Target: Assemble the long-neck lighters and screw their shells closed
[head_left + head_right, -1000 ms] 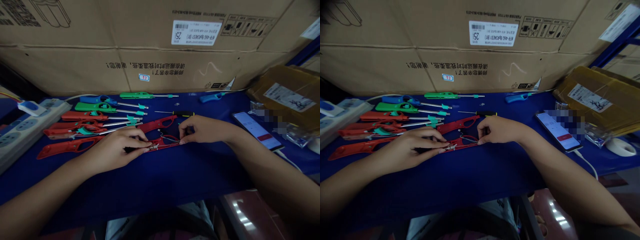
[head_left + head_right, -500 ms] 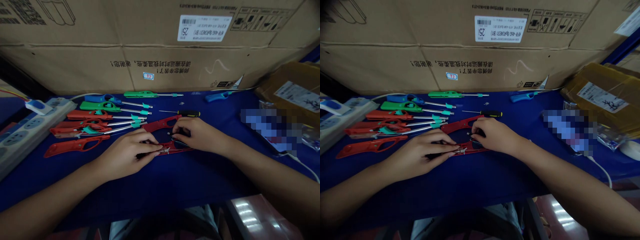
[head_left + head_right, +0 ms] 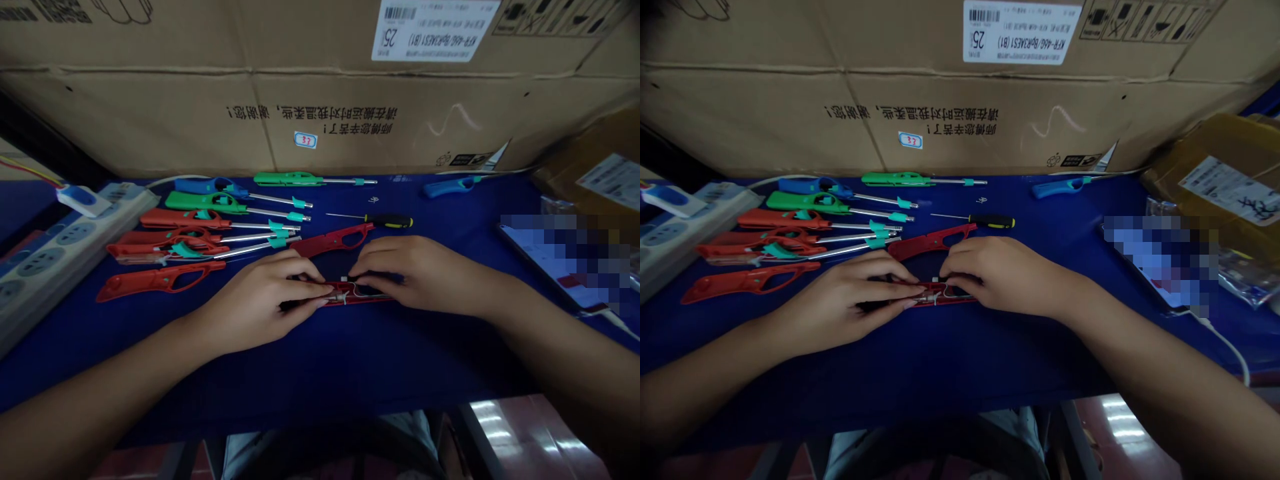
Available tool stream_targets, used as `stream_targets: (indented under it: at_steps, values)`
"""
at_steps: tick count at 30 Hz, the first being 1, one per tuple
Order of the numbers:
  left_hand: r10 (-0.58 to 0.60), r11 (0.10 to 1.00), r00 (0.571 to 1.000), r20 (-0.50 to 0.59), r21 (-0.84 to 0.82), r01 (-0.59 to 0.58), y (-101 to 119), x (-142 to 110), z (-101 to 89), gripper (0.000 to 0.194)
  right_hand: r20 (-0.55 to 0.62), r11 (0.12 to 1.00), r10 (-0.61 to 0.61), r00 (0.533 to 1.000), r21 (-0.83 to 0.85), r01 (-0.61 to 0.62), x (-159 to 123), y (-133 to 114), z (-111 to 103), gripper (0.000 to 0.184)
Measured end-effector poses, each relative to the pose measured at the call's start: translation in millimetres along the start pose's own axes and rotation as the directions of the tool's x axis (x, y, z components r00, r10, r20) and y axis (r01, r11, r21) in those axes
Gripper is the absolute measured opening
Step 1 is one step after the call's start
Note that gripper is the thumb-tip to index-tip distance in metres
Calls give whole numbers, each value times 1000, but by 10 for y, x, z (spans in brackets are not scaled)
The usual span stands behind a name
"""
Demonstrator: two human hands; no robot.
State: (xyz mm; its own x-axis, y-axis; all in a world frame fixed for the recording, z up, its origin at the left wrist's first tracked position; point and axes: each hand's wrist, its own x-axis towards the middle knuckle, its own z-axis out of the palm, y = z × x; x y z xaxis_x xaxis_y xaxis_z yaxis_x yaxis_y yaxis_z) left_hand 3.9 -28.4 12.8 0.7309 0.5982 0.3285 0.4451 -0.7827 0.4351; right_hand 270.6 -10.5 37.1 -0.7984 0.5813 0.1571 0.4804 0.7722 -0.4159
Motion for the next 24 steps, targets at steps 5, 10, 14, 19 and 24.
stream_targets:
  at_steps: [5,10,14,19,24]
  values:
    - [-3,1000,1000,7,-12,3,-7,-7,2,22,46,988,-117,992,-98,121,-3,-11,-2,18]
    - [-10,1000,1000,3,-24,10,-9,-14,1,22,43,976,-160,986,-140,164,15,-20,8,21]
    - [-7,999,1000,7,-43,7,-14,-1,2,22,49,958,-192,980,-207,198,17,-7,16,22]
    - [-6,998,1000,4,-55,6,-12,7,5,21,30,976,-161,987,-142,163,28,35,70,21]
    - [-34,999,999,-2,-33,33,-3,-12,-7,22,-12,997,-29,999,66,30,55,103,83,18]
